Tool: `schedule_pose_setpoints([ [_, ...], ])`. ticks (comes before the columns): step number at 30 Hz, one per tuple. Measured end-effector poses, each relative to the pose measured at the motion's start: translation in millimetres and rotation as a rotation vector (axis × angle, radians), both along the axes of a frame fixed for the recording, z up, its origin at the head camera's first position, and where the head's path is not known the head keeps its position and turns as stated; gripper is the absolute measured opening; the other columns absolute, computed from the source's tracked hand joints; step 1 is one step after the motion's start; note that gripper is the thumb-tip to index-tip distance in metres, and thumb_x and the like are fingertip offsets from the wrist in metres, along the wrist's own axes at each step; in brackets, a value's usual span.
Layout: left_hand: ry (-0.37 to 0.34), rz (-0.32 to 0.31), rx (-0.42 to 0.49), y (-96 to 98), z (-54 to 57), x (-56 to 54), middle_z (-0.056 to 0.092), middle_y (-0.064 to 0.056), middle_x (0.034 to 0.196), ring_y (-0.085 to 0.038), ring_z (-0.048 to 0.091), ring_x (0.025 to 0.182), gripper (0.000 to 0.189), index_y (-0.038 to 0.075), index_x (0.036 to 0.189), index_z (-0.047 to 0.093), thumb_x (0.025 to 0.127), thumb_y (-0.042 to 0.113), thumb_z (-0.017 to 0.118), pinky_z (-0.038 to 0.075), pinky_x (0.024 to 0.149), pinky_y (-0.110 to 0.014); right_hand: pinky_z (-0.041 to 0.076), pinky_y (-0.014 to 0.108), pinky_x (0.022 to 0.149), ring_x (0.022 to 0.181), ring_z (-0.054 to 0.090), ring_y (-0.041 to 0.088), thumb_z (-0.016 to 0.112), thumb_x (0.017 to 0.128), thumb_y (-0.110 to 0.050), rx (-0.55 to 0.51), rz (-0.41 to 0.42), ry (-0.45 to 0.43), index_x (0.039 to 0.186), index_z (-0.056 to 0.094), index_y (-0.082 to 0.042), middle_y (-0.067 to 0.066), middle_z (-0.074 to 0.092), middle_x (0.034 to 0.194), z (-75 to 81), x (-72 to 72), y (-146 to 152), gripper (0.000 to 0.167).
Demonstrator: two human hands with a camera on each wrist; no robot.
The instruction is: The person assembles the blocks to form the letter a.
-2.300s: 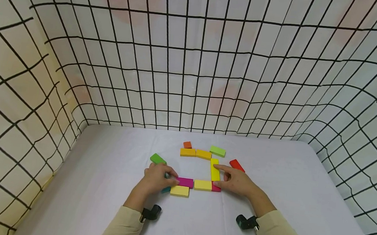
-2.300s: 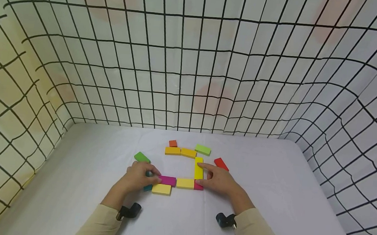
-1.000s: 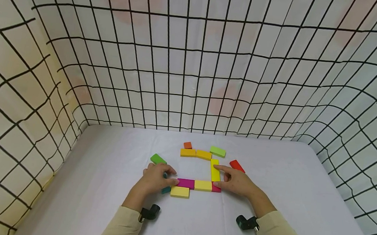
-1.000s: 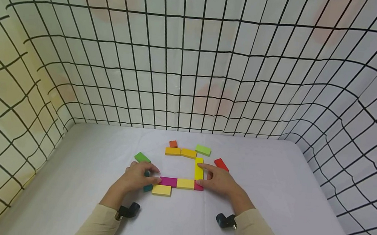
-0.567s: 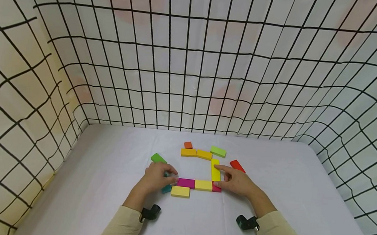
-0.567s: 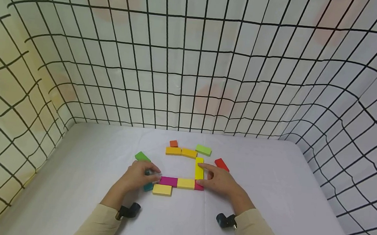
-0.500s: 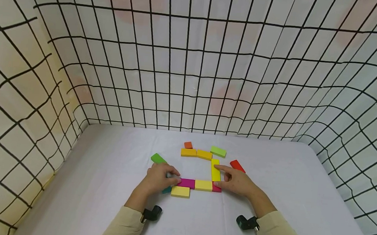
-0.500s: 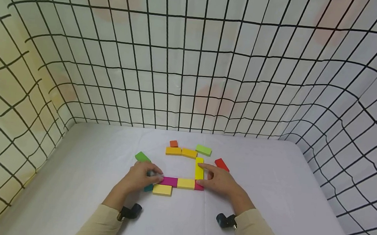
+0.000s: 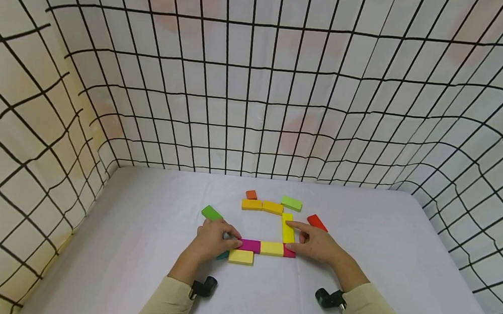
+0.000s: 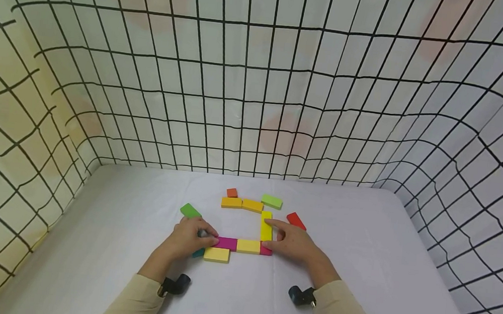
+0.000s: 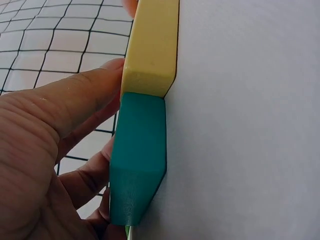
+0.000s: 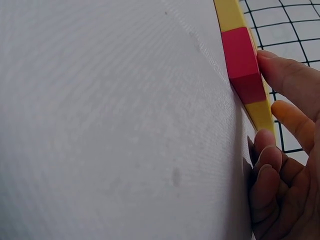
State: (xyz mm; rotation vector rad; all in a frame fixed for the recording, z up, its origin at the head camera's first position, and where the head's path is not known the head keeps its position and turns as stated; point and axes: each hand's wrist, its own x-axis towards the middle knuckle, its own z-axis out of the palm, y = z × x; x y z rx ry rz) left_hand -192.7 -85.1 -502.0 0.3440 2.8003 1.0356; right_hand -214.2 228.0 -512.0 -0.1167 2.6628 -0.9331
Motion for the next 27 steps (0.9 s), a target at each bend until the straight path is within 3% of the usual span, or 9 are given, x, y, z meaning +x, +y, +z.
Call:
schedule_pose_setpoints([
  [14,-0.024,0.010,0.023,-0.5,-1.7,0.0,0.068,0.003,0.101,-0.025,0.049,0.102,0.008,0.026,0.092,0.081,0.087,0.033,0.081,0.037,0.086,-0.047,0.043,0.028,0.064,0.080,0.051,0.017,0.084,0.080,-0.047,-0.038,-0.003,0.026,0.148,0.054,-0.027,0.001,0.056,0.088,1.5,2.6,2.3,0.078],
  [19,-0.025,0.007,0.031,-1.1,-2.1,0.2,0.068,0.003,0.100,-0.025,0.049,0.100,0.008,0.026,0.091,0.081,0.086,0.032,0.082,0.036,0.086,-0.048,0.043,0.025,0.064,0.081,0.052,0.016,0.082,0.084,-0.040,-0.096,0.048,0.046,0.147,0.055,-0.024,0.000,0.056,0.089,5.7,5.6,10.5,0.070],
  [22,-0.038,0.008,0.032,-1.2,-1.9,-0.4,0.068,0.004,0.100,-0.024,0.049,0.101,0.008,0.027,0.091,0.081,0.087,0.033,0.081,0.036,0.087,-0.047,0.044,0.025,0.065,0.080,0.052,0.017,0.080,0.088,-0.033,-0.078,0.067,0.146,0.141,0.061,-0.020,0.002,0.056,0.087,9.0,6.4,19.7,0.058],
  [27,-0.066,0.013,0.029,-1.3,-0.8,-1.3,0.067,0.006,0.101,-0.023,0.049,0.103,0.008,0.029,0.092,0.081,0.088,0.035,0.080,0.037,0.087,-0.046,0.050,0.034,0.072,0.086,0.054,0.020,0.075,0.091,-0.030,0.135,-0.028,0.331,0.137,0.063,-0.014,0.009,0.058,0.098,10.7,3.2,39.5,0.050],
])
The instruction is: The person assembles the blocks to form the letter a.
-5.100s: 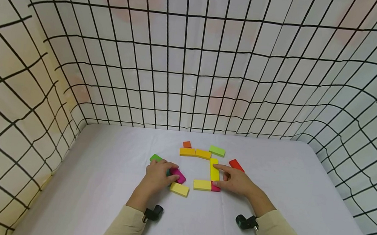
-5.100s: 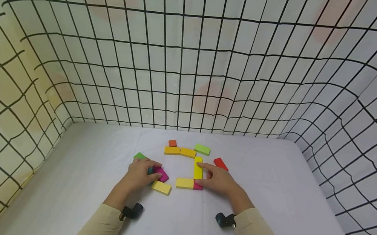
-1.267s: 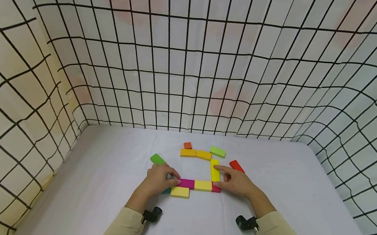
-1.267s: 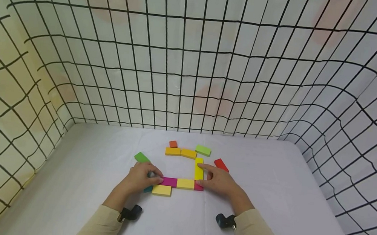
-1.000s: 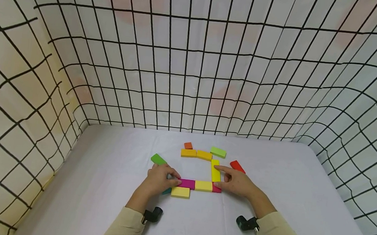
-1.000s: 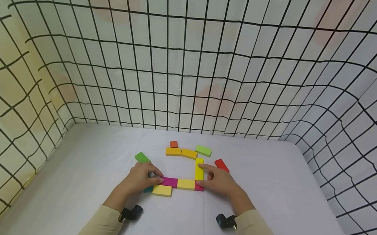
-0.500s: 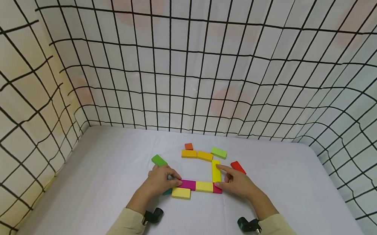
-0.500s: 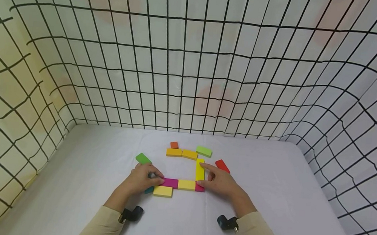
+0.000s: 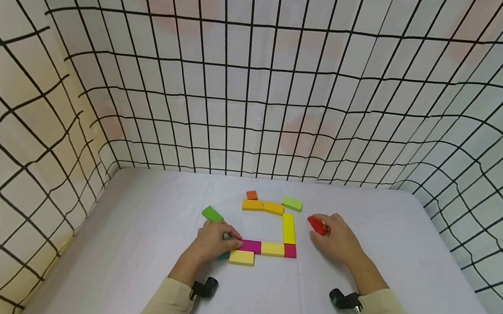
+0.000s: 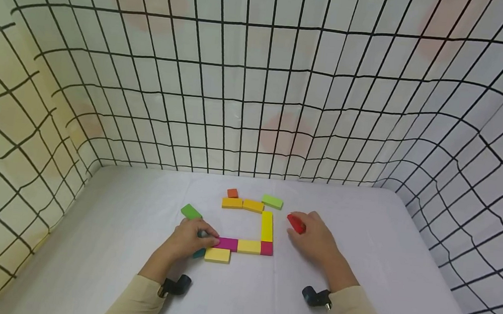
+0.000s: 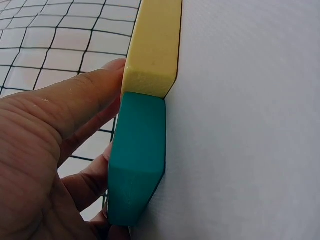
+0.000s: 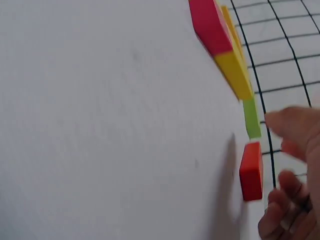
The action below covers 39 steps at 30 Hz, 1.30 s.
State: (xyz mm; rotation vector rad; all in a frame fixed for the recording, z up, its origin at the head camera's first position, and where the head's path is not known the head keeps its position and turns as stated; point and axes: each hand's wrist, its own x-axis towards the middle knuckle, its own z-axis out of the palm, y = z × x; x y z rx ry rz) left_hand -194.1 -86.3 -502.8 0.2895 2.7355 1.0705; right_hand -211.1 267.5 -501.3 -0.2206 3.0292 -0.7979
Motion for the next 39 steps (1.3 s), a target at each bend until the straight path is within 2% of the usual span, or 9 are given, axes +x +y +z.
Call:
schedule_pose_setpoints([
  [3,-0.005,-0.002,0.000,-0.1,0.5,0.3,0.067,0.005,0.101,-0.024,0.049,0.104,0.009,0.029,0.093,0.081,0.088,0.036,0.080,0.037,0.088,-0.047,0.053,0.038,0.076,0.090,0.055,0.022,0.073,0.091,-0.031,0.060,-0.051,-0.024,0.143,0.057,-0.013,0.012,0.059,0.104,-3.2,-2.1,9.6,0.057],
  [9,-0.006,-0.001,0.000,-0.2,-0.8,-0.5,0.068,0.005,0.104,-0.024,0.050,0.106,0.010,0.029,0.093,0.081,0.088,0.037,0.080,0.038,0.089,-0.048,0.043,0.031,0.065,0.078,0.052,0.018,0.072,0.092,-0.035,0.009,-0.035,-0.148,0.153,0.043,-0.011,0.004,0.058,0.087,-11.0,-3.7,13.6,0.071],
  [12,-0.014,0.005,0.004,-0.4,-1.4,-0.9,0.068,0.005,0.104,-0.024,0.049,0.106,0.010,0.029,0.093,0.081,0.088,0.037,0.080,0.038,0.088,-0.047,0.042,0.030,0.064,0.076,0.052,0.018,0.072,0.092,-0.038,-0.005,-0.049,-0.182,0.155,0.040,-0.012,0.003,0.057,0.085,-10.1,-5.4,12.3,0.076],
  [17,-0.010,0.011,0.006,-0.5,-2.3,-1.2,0.067,0.006,0.102,-0.024,0.049,0.105,0.010,0.030,0.093,0.081,0.087,0.038,0.081,0.039,0.085,-0.045,0.042,0.031,0.065,0.078,0.051,0.018,0.072,0.092,-0.038,0.004,-0.010,-0.239,0.157,0.036,-0.012,0.005,0.055,0.086,-2.5,-13.4,14.2,0.079],
  [21,0.000,0.004,0.007,-0.7,-2.5,-1.5,0.067,0.007,0.102,-0.024,0.049,0.104,0.010,0.031,0.092,0.081,0.087,0.039,0.080,0.038,0.086,-0.044,0.042,0.031,0.064,0.078,0.050,0.019,0.074,0.090,-0.035,0.022,0.032,-0.283,0.155,0.039,-0.014,0.005,0.054,0.085,1.2,-19.9,17.8,0.077],
  [28,-0.011,0.006,0.009,-0.9,-0.4,-1.0,0.067,0.006,0.101,-0.025,0.049,0.105,0.009,0.030,0.093,0.081,0.087,0.038,0.080,0.038,0.086,-0.045,0.043,0.030,0.064,0.076,0.052,0.018,0.079,0.087,-0.036,-0.023,0.044,-0.299,0.145,0.048,-0.010,0.004,0.056,0.082,2.4,-19.6,21.6,0.070],
  [39,-0.018,0.011,0.017,-0.4,1.7,-0.4,0.067,0.006,0.101,-0.025,0.048,0.105,0.008,0.030,0.093,0.081,0.088,0.036,0.080,0.037,0.086,-0.045,0.044,0.029,0.064,0.073,0.053,0.016,0.082,0.085,-0.039,-0.048,0.102,-0.252,0.136,0.052,-0.008,0.001,0.057,0.080,-2.0,-16.6,25.3,0.066],
])
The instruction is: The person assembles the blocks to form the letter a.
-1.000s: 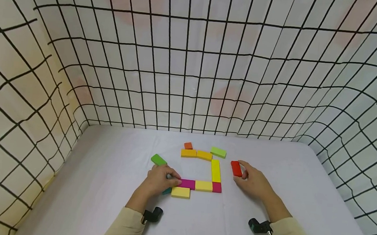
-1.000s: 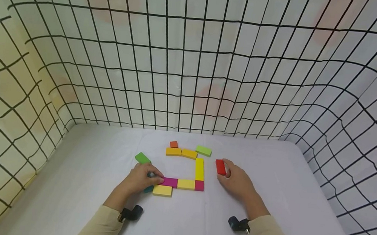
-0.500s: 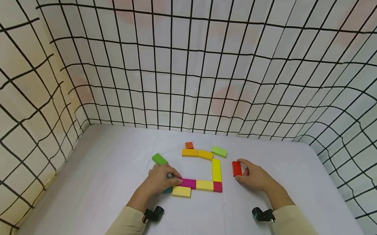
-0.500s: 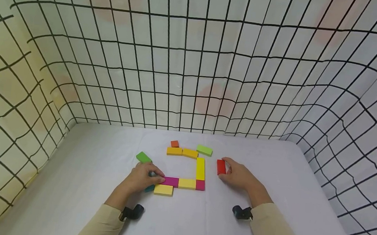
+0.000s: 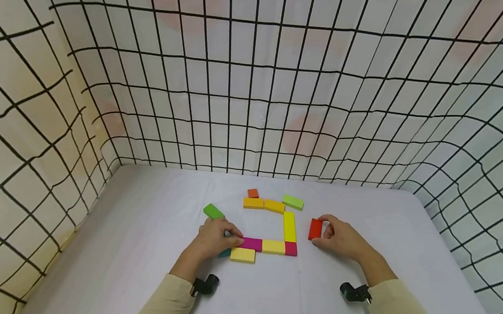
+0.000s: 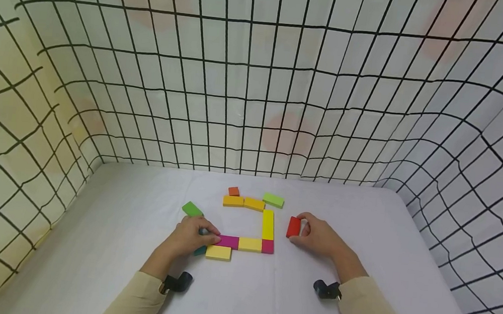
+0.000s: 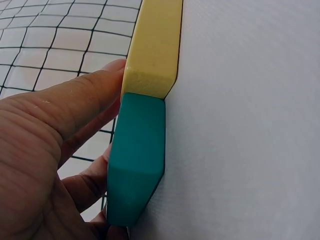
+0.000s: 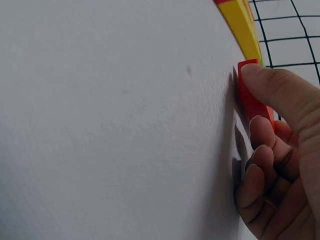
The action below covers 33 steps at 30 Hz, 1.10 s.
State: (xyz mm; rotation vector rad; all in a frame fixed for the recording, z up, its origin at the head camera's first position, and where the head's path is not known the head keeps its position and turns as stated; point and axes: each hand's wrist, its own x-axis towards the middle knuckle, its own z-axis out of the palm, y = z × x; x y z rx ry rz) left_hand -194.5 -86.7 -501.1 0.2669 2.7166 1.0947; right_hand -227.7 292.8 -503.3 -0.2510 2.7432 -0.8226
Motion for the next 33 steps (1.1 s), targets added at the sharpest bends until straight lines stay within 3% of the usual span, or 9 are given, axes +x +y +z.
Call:
schedule_pose_setpoints([
  [9,-0.014,0.008,-0.006,1.0,0.8,0.8,0.067,0.005,0.102,-0.025,0.048,0.105,0.008,0.030,0.093,0.081,0.087,0.036,0.081,0.037,0.085,-0.043,0.043,0.024,0.058,0.069,0.052,0.015,0.084,0.082,-0.044,-0.008,0.047,0.055,0.130,0.053,-0.015,-0.002,0.057,0.077,11.1,18.0,-10.0,0.064],
  [20,-0.006,-0.001,0.000,0.5,1.3,0.4,0.066,0.005,0.102,-0.024,0.048,0.105,0.008,0.030,0.093,0.081,0.088,0.036,0.080,0.037,0.086,-0.045,0.045,0.022,0.059,0.068,0.053,0.009,0.085,0.080,-0.048,-0.052,0.149,0.026,0.127,0.056,-0.023,-0.005,0.056,0.078,19.1,48.1,-32.3,0.060],
  [33,-0.004,0.000,-0.001,0.6,1.9,-0.1,0.066,0.005,0.101,-0.024,0.048,0.103,0.009,0.029,0.093,0.081,0.087,0.036,0.080,0.036,0.086,-0.044,0.046,0.021,0.064,0.074,0.053,0.004,0.082,0.077,-0.061,0.084,0.271,0.025,0.126,0.057,-0.030,-0.013,0.056,0.083,17.3,81.6,-52.0,0.063],
])
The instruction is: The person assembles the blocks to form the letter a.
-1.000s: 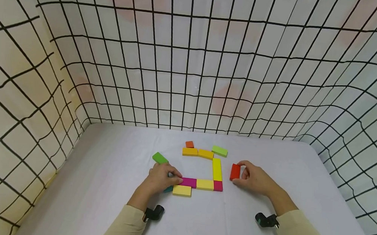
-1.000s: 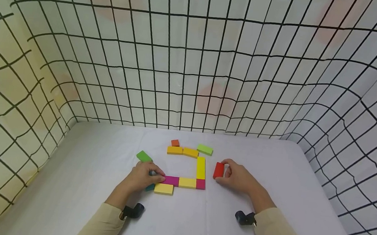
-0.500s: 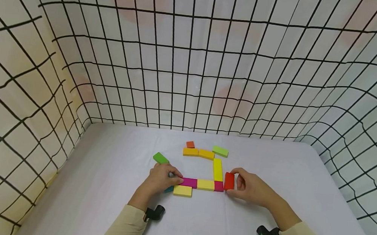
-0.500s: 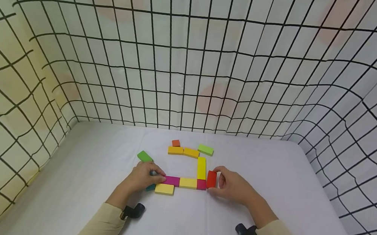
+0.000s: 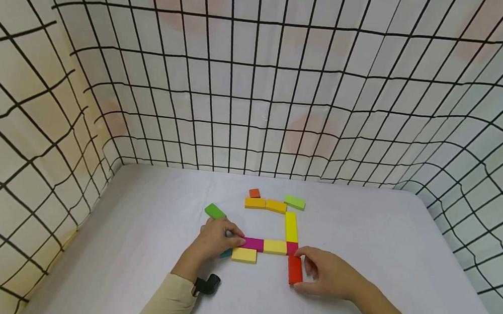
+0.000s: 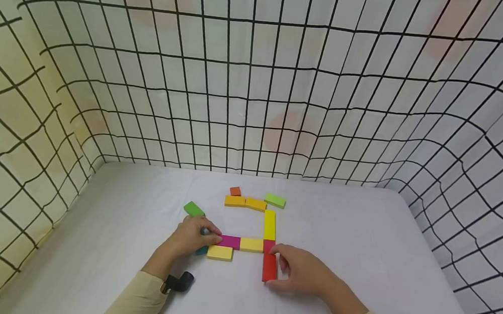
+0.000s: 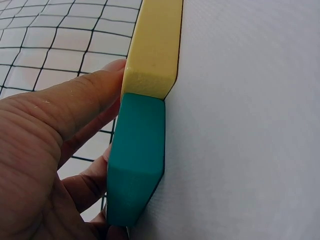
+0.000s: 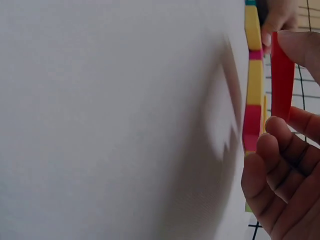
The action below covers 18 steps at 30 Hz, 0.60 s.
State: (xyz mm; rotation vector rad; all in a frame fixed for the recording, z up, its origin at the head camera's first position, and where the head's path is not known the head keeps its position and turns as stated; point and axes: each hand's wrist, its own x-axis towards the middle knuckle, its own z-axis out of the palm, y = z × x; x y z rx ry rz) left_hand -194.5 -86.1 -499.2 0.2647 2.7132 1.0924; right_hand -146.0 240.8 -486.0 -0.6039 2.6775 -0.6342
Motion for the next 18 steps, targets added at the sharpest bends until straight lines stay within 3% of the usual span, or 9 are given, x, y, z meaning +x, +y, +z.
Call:
schedule_pose_setpoints([
  [8,0.000,0.009,0.002,-0.2,-1.4,0.4,0.066,0.005,0.101,-0.025,0.048,0.104,0.009,0.029,0.093,0.082,0.087,0.036,0.081,0.037,0.085,-0.044,0.045,0.022,0.067,0.080,0.051,0.002,0.082,0.073,-0.064,0.112,0.026,0.002,0.126,0.060,-0.029,-0.016,0.053,0.084,-3.6,7.1,-8.9,0.067],
  [12,0.004,0.005,0.000,-0.5,-1.4,0.4,0.066,0.005,0.100,-0.024,0.048,0.104,0.009,0.029,0.093,0.081,0.087,0.035,0.081,0.037,0.086,-0.044,0.046,0.022,0.067,0.081,0.051,0.002,0.082,0.073,-0.065,0.113,0.023,0.007,0.127,0.060,-0.030,-0.016,0.053,0.085,-6.8,5.2,-9.4,0.068],
  [18,0.012,-0.003,-0.001,-0.3,-0.8,0.3,0.066,0.005,0.100,-0.024,0.048,0.104,0.009,0.029,0.093,0.081,0.087,0.036,0.081,0.036,0.086,-0.045,0.046,0.021,0.068,0.081,0.049,0.001,0.077,0.079,-0.066,0.118,0.086,0.047,0.136,0.060,-0.041,-0.018,0.052,0.088,-8.3,4.0,-7.5,0.065],
])
